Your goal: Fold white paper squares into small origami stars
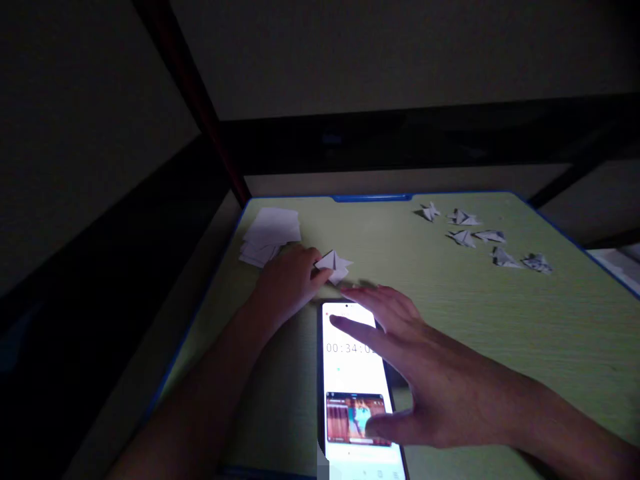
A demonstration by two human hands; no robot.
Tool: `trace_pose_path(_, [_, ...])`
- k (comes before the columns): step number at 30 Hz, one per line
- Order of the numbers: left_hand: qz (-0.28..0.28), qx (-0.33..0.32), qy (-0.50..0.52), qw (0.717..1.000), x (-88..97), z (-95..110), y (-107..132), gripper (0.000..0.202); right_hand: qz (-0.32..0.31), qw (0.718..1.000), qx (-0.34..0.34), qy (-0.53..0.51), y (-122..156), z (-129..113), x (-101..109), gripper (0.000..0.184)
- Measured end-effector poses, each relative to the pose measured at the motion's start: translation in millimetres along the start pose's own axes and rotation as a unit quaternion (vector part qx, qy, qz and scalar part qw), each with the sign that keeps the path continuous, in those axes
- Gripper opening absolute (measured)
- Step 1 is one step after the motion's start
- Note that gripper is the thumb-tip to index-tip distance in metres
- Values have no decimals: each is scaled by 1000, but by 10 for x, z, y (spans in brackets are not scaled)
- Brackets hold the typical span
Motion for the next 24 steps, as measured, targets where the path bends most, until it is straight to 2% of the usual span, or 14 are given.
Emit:
trace_pose_path(4, [32, -2, 40, 999, -42, -28, -46, 11, 57, 998, -20, -35, 1, 77, 104, 77])
trace_pose_path(8, [73, -1, 114, 991, -38, -28, -72, 9, 155, 981, -90, -69, -66, 211, 182, 59])
trace_pose_path(10, [89, 4, 139, 986, -10, 1, -58, 9, 212, 961, -129, -121, -146, 264, 227, 48])
trace_pose_path(13, [90, 13, 170, 981, 33, 61, -19, 12, 262, 924, -195, -197, -295, 334, 269, 39])
trace_pose_path(16, [100, -5, 199, 975, 72, 116, 18, 14, 323, 879, -236, -260, -401, 413, 247, 39])
trace_pose_path(19, [105, -27, 218, 970, 108, 163, 45, 14, 356, 840, -236, -335, -430, 474, 149, 37])
trace_pose_path(24, [79, -47, 255, 963, 144, 252, 76, 13, 362, 824, -209, -382, -377, 500, 50, 28])
Point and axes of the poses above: each hand's wrist, its own y-axis away from the middle knuckle, its own x-axis out of the back of the hand, z = x × y, the point moved 2 cm from there along -y, towards the middle knuckle, and after that the axes turned 2 degrees about x, right-handed, at the moved point
